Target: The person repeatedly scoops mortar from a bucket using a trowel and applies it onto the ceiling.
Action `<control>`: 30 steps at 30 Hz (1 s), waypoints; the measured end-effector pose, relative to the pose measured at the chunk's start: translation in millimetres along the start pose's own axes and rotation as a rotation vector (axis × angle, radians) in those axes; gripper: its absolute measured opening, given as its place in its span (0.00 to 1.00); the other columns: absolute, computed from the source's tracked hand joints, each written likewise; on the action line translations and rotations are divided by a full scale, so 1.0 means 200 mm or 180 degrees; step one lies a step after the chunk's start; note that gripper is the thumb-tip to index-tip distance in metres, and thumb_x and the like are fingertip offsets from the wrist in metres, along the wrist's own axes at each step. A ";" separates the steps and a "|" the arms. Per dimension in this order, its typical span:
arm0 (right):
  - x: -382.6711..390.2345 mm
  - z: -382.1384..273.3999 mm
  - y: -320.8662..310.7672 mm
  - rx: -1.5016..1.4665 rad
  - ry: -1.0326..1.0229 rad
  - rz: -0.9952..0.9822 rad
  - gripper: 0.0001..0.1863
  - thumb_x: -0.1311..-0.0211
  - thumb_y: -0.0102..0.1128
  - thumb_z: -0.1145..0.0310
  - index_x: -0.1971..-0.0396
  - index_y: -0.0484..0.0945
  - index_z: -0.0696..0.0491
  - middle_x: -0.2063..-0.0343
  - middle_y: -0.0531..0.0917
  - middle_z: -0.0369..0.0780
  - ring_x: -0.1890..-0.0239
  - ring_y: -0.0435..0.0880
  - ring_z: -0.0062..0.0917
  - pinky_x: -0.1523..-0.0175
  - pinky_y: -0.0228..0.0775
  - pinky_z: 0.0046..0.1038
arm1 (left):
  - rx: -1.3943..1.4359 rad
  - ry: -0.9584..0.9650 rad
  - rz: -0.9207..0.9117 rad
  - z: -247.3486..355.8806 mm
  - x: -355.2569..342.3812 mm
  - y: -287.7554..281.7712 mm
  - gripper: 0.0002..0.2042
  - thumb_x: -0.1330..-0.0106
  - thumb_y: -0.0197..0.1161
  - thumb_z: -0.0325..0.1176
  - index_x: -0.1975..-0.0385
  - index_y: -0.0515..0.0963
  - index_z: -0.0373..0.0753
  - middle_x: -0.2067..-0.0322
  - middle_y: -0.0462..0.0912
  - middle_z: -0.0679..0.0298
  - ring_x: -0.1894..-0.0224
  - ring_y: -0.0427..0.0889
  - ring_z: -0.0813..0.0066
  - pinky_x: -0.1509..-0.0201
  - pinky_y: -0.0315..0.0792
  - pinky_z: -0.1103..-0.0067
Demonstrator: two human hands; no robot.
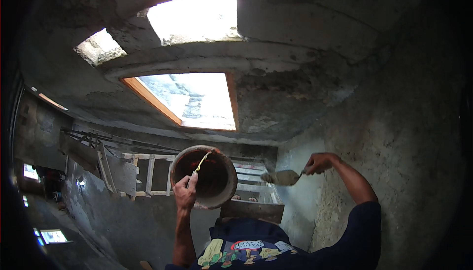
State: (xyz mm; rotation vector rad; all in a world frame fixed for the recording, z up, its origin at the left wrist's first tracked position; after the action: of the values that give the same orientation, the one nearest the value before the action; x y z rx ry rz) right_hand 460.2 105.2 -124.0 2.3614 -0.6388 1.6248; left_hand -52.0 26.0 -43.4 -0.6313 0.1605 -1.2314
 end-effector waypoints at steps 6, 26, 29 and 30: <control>-0.17 -0.47 -0.82 -0.0210 0.0055 0.2133 0.18 0.46 0.68 0.55 0.64 0.84 0.55 0.74 0.84 0.40 0.79 0.79 0.24 0.75 0.72 0.33 | 0.0026 -0.0340 0.0307 -0.11 0.10 -0.06 0.22 0.32 0.60 0.46 0.79 0.75 0.31 0.87 0.65 0.67 0.80 0.63 0.82 0.76 0.60 0.76; -0.36 -0.76 -1.00 0.1934 -0.0150 0.3887 0.22 0.38 0.52 0.58 0.48 0.78 0.55 0.59 0.83 0.50 0.55 0.82 0.48 0.51 0.73 0.46 | -0.0108 -0.0491 0.0165 -0.10 0.15 -0.04 0.22 0.31 0.59 0.46 0.80 0.74 0.31 0.87 0.62 0.68 0.80 0.60 0.83 0.77 0.58 0.76; -0.37 -0.78 -1.19 0.1847 -0.0363 0.4572 0.17 0.39 0.51 0.66 0.55 0.81 0.58 0.56 0.83 0.48 0.54 0.83 0.41 0.50 0.74 0.43 | -0.0028 -0.0380 0.0118 -0.07 0.13 0.01 0.22 0.31 0.59 0.46 0.80 0.73 0.31 0.87 0.62 0.69 0.80 0.60 0.83 0.77 0.58 0.77; -0.37 -0.80 -1.23 0.2664 -0.0127 0.4256 0.15 0.41 0.53 0.67 0.59 0.82 0.57 0.58 0.84 0.48 0.55 0.83 0.41 0.51 0.74 0.43 | -0.0047 -0.0350 0.0103 -0.07 0.13 0.01 0.22 0.31 0.60 0.46 0.79 0.73 0.31 0.87 0.62 0.69 0.80 0.60 0.83 0.77 0.58 0.77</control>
State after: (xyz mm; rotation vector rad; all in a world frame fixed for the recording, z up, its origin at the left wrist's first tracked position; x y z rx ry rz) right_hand 417.1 404.3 -115.5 2.5318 -2.2496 2.7135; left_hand -47.7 -3.4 -49.4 -0.7050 0.0877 -1.1623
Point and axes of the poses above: each hand's wrist, its own x-axis away from the middle knuckle, its own y-axis out of the palm, z = x × y, the point moved 2 cm from there along -x, towards the middle knuckle
